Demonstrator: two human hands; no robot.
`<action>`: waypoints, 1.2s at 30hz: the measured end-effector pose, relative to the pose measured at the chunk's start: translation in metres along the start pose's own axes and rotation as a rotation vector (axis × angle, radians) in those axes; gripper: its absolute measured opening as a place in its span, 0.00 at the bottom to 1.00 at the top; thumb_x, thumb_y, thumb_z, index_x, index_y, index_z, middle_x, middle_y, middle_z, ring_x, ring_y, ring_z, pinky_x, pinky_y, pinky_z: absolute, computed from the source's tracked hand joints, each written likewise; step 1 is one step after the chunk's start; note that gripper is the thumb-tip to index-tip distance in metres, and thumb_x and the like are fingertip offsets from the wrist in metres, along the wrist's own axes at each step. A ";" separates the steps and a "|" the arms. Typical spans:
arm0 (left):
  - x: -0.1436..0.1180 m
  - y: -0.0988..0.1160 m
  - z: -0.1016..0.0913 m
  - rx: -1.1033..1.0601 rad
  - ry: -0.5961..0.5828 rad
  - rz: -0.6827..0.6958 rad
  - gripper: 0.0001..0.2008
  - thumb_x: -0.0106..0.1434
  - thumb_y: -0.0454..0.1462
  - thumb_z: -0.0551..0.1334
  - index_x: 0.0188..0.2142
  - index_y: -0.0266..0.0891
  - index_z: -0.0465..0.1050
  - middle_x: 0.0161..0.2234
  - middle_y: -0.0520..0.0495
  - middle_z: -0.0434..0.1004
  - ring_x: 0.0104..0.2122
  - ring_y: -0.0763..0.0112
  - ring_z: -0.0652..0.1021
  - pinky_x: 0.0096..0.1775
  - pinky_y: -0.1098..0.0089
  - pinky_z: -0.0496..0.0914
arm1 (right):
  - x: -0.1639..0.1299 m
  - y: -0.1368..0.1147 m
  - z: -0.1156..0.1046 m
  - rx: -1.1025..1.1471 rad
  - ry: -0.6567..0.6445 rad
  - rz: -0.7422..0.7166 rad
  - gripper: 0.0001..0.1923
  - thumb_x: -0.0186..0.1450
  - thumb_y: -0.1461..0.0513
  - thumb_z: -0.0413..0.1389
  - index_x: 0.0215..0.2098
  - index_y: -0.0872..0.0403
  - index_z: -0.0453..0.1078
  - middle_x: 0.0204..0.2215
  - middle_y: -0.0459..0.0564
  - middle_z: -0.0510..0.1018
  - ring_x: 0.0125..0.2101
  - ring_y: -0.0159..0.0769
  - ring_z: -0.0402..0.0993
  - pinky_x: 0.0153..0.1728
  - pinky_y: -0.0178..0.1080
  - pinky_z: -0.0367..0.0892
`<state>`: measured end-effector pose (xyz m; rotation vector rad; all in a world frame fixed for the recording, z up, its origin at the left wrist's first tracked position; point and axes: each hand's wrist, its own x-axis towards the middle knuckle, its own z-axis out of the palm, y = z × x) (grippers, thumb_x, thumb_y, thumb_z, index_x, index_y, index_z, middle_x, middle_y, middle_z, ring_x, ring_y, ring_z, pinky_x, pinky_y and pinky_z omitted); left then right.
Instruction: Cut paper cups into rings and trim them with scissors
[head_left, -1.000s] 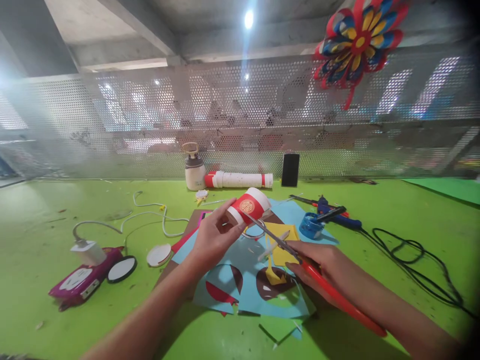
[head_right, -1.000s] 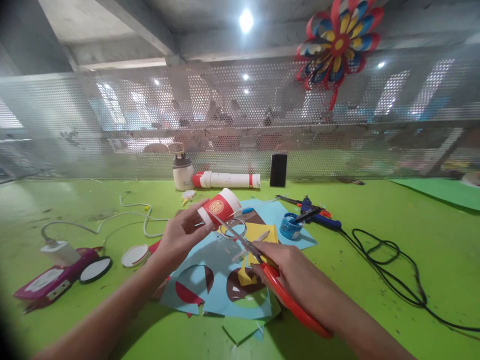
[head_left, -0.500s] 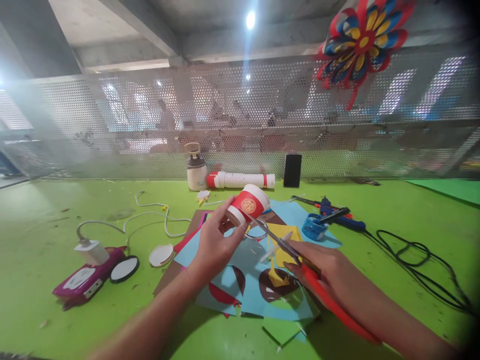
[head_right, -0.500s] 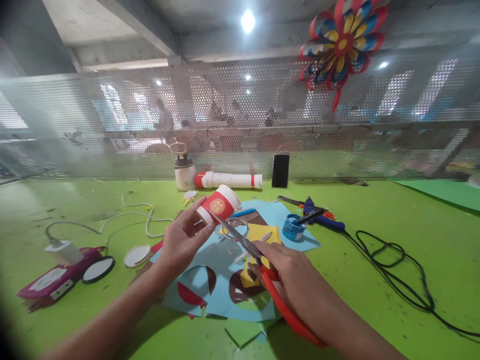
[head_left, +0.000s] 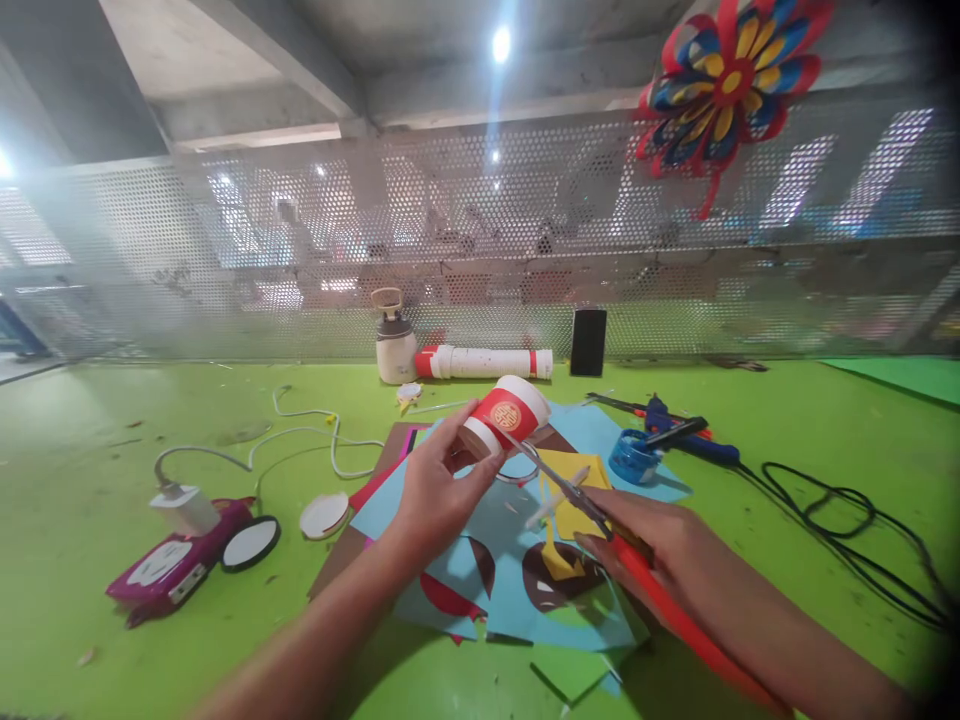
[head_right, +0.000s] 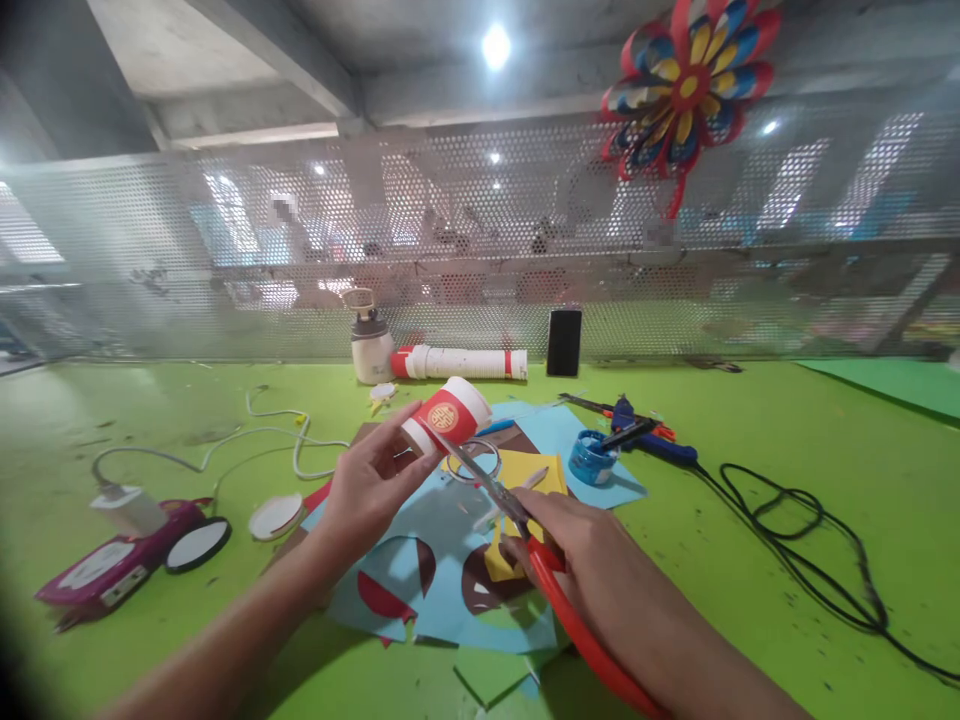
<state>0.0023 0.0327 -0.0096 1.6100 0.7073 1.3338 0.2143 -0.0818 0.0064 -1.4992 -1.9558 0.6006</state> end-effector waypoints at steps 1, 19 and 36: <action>-0.001 0.000 0.000 0.002 -0.007 -0.002 0.34 0.57 0.42 0.70 0.61 0.34 0.68 0.52 0.32 0.79 0.46 0.51 0.82 0.49 0.53 0.78 | -0.001 0.002 -0.001 -0.024 0.018 0.009 0.15 0.74 0.51 0.50 0.49 0.48 0.73 0.42 0.51 0.80 0.42 0.45 0.77 0.50 0.47 0.70; -0.004 0.000 0.002 -0.025 0.008 0.025 0.33 0.59 0.41 0.70 0.62 0.36 0.67 0.57 0.34 0.75 0.50 0.54 0.80 0.52 0.56 0.76 | 0.002 -0.003 -0.001 0.054 -0.005 0.005 0.14 0.72 0.52 0.52 0.41 0.50 0.75 0.40 0.49 0.82 0.44 0.46 0.78 0.47 0.44 0.72; 0.003 0.009 -0.002 -0.284 -0.019 -0.176 0.33 0.60 0.42 0.70 0.62 0.37 0.67 0.51 0.36 0.80 0.50 0.53 0.80 0.51 0.56 0.74 | -0.004 -0.003 0.001 -0.082 0.083 -0.005 0.11 0.71 0.59 0.52 0.47 0.50 0.74 0.38 0.49 0.81 0.41 0.45 0.78 0.44 0.44 0.71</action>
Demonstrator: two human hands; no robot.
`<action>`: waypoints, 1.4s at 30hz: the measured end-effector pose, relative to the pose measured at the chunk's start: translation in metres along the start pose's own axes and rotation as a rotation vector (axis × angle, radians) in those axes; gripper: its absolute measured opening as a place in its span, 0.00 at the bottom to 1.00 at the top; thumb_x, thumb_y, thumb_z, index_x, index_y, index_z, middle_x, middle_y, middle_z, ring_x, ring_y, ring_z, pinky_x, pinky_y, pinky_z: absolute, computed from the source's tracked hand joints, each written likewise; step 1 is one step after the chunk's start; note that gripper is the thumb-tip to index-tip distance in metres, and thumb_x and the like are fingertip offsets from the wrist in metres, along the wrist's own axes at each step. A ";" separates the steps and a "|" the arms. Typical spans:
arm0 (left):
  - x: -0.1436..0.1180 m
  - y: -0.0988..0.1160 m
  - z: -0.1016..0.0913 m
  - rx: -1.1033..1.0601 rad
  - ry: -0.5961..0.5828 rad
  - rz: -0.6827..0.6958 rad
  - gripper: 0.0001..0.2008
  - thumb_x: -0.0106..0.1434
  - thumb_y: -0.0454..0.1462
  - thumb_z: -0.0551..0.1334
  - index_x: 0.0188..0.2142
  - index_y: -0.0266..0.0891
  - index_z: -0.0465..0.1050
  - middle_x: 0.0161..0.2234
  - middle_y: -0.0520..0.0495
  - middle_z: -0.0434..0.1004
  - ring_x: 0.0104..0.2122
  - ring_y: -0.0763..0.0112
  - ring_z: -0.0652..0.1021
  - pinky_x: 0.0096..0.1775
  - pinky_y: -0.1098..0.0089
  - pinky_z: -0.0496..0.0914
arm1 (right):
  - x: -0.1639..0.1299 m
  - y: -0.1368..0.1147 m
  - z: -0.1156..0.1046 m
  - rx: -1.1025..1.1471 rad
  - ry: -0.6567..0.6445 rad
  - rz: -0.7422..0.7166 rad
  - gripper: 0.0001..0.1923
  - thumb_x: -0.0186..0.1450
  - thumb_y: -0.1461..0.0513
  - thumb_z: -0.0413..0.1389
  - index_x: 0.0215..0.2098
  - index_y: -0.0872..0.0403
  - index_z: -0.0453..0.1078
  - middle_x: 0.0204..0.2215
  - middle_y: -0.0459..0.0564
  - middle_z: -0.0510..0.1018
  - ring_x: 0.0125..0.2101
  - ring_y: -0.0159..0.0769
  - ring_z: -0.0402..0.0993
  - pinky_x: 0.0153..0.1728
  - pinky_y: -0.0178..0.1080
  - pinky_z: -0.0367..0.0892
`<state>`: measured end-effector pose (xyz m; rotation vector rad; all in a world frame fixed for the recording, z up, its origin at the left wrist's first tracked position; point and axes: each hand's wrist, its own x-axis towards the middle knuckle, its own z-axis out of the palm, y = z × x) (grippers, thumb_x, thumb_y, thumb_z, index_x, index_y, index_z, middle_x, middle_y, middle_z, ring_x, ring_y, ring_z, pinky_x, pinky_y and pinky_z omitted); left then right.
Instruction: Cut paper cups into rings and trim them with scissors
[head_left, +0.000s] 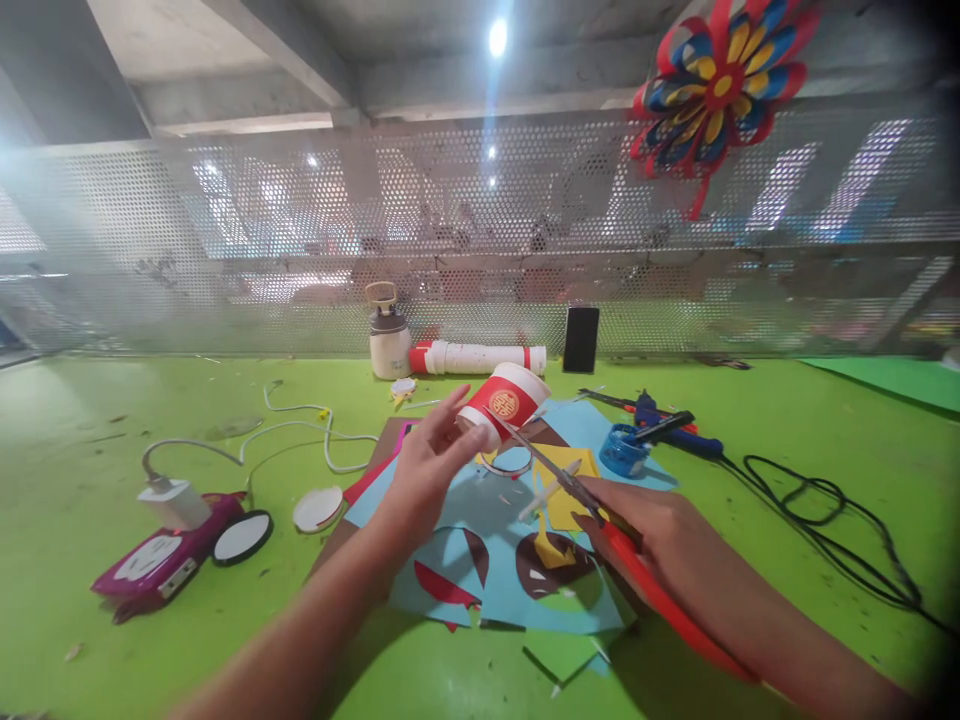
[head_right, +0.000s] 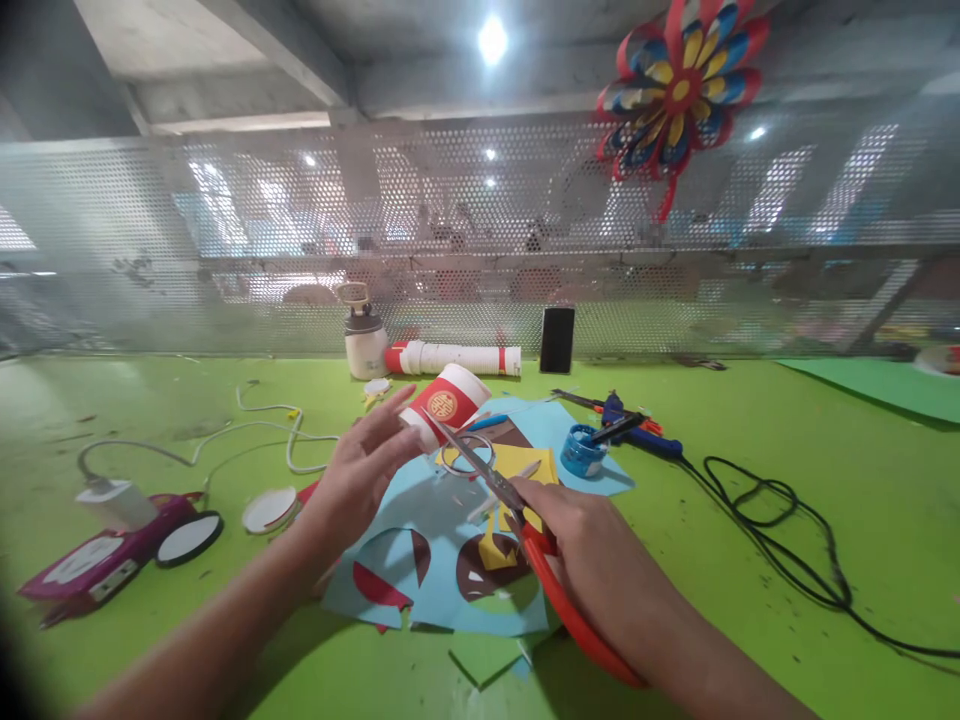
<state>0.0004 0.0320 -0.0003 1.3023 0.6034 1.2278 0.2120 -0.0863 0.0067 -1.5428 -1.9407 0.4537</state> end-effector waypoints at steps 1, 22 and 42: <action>0.001 0.003 0.000 -0.065 -0.024 -0.053 0.30 0.61 0.43 0.69 0.61 0.37 0.68 0.49 0.36 0.81 0.48 0.54 0.80 0.50 0.55 0.74 | 0.000 0.003 0.000 -0.016 0.003 -0.004 0.10 0.70 0.59 0.52 0.46 0.50 0.74 0.38 0.50 0.81 0.43 0.47 0.78 0.46 0.46 0.70; 0.003 0.006 -0.001 -0.060 0.006 -0.147 0.20 0.56 0.40 0.73 0.42 0.36 0.68 0.35 0.41 0.83 0.34 0.61 0.83 0.39 0.59 0.77 | 0.010 0.011 0.006 0.088 -0.062 -0.004 0.12 0.70 0.58 0.52 0.39 0.55 0.74 0.36 0.50 0.80 0.36 0.41 0.75 0.36 0.39 0.70; 0.004 0.003 0.001 0.011 0.061 -0.063 0.22 0.54 0.40 0.73 0.42 0.36 0.67 0.37 0.40 0.82 0.37 0.58 0.82 0.40 0.57 0.77 | 0.007 0.015 0.014 -0.005 -0.037 0.032 0.14 0.71 0.57 0.51 0.48 0.54 0.75 0.36 0.50 0.82 0.36 0.43 0.77 0.37 0.40 0.71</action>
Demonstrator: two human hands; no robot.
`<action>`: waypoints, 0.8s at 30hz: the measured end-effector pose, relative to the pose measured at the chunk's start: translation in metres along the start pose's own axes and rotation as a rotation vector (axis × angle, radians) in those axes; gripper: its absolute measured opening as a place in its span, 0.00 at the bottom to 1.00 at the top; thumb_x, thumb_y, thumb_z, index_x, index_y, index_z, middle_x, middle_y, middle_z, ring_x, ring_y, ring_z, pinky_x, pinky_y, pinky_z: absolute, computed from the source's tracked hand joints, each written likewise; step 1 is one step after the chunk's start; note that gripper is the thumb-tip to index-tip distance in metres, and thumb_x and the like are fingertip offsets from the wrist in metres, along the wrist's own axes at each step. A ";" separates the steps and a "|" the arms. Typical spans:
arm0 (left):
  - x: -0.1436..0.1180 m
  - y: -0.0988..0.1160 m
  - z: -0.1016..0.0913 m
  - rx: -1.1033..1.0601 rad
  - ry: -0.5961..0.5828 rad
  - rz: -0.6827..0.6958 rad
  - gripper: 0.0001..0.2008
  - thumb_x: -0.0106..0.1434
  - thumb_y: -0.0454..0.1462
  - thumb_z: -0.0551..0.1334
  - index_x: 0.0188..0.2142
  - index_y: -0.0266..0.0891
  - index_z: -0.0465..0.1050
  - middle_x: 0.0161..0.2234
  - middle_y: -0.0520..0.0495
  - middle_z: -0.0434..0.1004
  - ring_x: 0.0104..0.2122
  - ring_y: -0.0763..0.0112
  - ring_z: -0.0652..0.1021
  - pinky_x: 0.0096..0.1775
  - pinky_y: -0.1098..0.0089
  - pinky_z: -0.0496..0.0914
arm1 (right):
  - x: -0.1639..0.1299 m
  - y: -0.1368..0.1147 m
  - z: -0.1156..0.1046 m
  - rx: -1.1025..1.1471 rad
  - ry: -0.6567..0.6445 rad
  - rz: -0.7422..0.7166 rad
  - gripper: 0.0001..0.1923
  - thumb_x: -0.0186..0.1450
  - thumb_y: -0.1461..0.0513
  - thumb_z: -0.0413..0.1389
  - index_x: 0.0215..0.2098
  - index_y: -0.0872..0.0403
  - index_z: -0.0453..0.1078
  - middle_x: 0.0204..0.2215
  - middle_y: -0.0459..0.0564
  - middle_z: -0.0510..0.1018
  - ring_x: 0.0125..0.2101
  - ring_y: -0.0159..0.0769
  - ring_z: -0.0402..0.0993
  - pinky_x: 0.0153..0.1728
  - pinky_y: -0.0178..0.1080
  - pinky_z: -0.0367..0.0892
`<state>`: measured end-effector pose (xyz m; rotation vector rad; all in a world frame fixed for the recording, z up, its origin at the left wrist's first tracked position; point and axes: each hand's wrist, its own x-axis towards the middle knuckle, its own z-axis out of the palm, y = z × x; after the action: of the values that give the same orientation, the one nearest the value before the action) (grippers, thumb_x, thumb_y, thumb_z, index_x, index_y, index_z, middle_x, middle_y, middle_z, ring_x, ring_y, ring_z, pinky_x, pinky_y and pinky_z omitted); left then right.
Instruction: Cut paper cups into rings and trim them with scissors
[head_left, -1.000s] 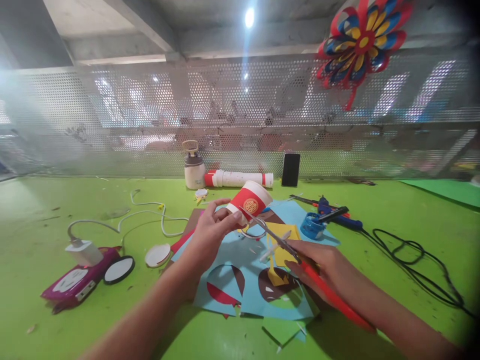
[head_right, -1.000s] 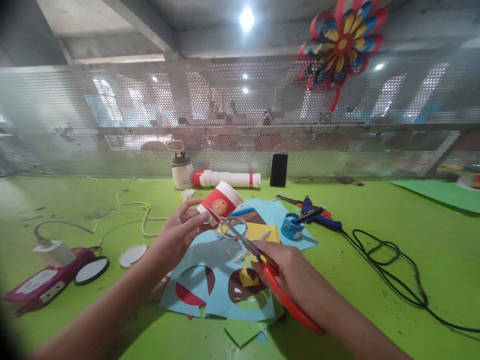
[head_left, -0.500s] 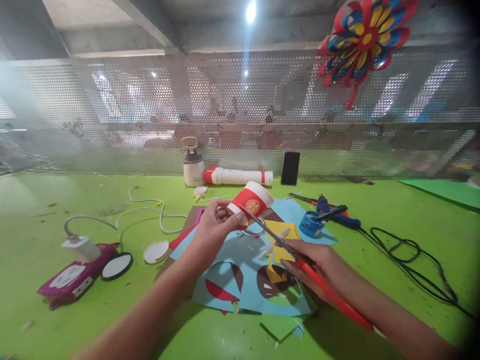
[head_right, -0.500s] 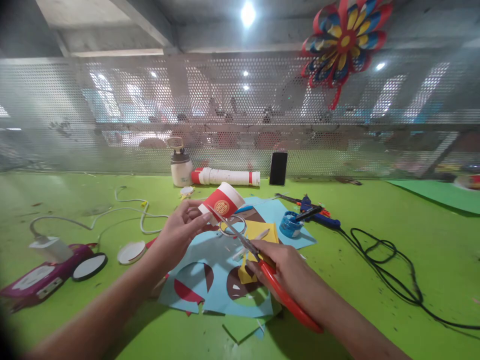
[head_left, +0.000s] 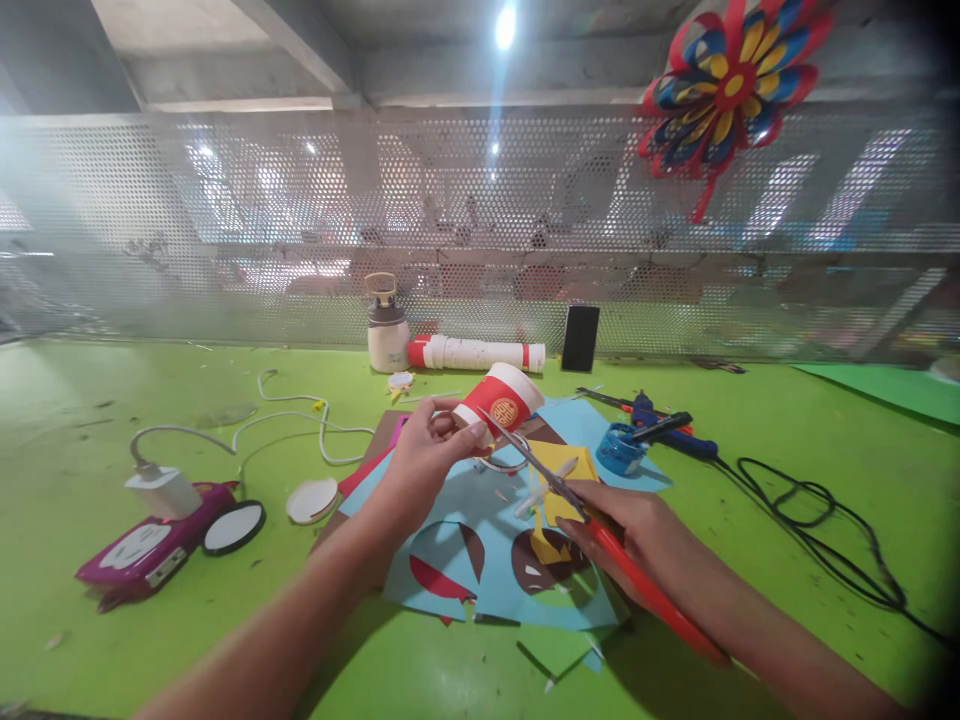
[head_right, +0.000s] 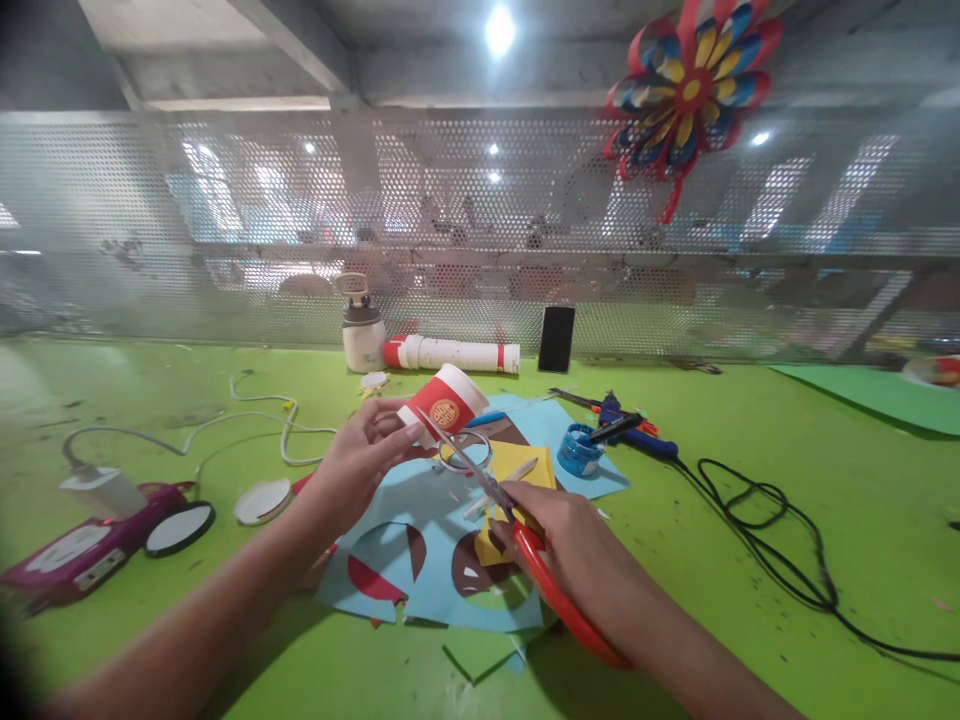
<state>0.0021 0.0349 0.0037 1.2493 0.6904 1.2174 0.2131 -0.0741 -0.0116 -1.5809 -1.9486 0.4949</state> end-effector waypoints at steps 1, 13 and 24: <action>0.000 0.000 0.000 0.016 0.000 0.008 0.22 0.54 0.40 0.73 0.42 0.36 0.67 0.37 0.40 0.82 0.37 0.58 0.82 0.40 0.57 0.77 | 0.001 0.001 0.001 -0.001 -0.001 -0.001 0.14 0.71 0.58 0.51 0.49 0.55 0.75 0.36 0.50 0.82 0.35 0.43 0.76 0.36 0.40 0.71; 0.002 -0.004 -0.002 0.153 -0.011 0.043 0.21 0.53 0.40 0.74 0.41 0.36 0.68 0.34 0.42 0.82 0.35 0.61 0.81 0.37 0.63 0.75 | 0.000 0.006 0.000 0.029 -0.008 -0.017 0.13 0.71 0.55 0.53 0.45 0.53 0.76 0.41 0.49 0.84 0.39 0.44 0.79 0.37 0.38 0.71; 0.003 0.002 -0.004 -0.137 -0.046 -0.098 0.21 0.55 0.41 0.73 0.44 0.34 0.73 0.40 0.40 0.82 0.39 0.63 0.81 0.44 0.64 0.75 | 0.000 0.004 0.001 0.004 0.048 -0.037 0.09 0.71 0.59 0.52 0.39 0.51 0.73 0.41 0.47 0.83 0.39 0.41 0.78 0.41 0.39 0.69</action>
<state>-0.0018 0.0386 0.0055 1.1141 0.6176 1.1329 0.2156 -0.0731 -0.0144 -1.5379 -1.9357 0.4419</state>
